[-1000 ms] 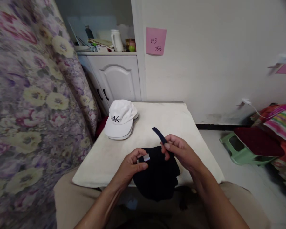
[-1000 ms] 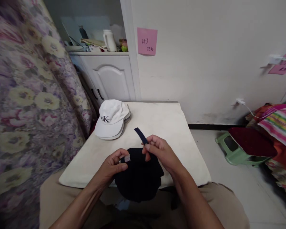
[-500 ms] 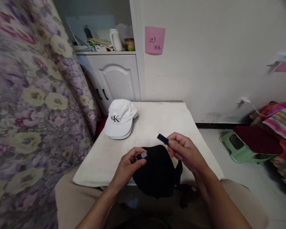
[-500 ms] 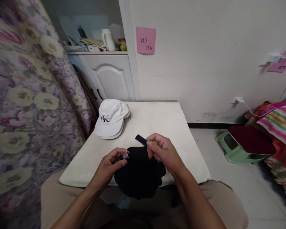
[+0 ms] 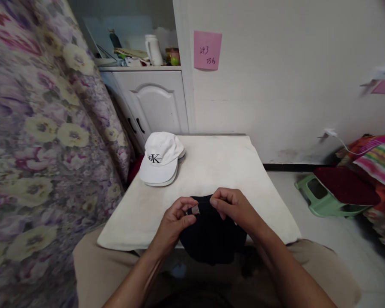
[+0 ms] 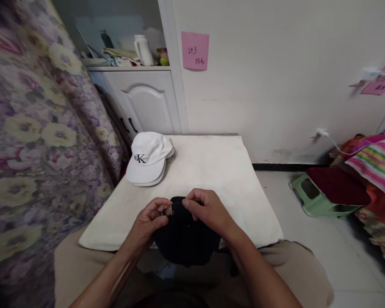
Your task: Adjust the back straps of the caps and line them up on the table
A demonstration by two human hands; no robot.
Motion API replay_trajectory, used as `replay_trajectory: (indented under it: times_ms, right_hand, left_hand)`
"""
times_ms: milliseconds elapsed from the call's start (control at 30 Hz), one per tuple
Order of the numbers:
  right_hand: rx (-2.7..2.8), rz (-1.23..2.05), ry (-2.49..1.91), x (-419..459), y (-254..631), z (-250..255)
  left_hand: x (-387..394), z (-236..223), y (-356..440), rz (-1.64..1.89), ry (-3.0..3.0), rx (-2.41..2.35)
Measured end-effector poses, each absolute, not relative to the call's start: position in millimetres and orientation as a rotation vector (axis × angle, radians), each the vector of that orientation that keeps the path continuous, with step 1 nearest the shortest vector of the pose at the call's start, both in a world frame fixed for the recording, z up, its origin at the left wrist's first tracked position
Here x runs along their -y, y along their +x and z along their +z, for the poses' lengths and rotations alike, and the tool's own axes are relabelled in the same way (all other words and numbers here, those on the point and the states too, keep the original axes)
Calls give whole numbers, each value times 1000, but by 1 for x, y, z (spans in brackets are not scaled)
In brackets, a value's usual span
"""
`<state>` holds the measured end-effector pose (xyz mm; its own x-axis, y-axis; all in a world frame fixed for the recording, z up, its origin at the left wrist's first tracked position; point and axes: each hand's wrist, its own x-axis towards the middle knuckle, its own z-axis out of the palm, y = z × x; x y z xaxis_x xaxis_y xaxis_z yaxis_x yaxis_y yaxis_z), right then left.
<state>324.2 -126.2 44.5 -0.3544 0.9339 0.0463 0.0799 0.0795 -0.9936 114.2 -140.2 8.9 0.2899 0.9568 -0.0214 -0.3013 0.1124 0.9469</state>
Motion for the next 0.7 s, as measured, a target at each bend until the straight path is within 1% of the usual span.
replay_trajectory:
  times_ms: [700]
  right_hand:
    - [1544,1405,-1028,124,322,40]
  left_hand:
    - [137,4,113,1044,1146,-808]
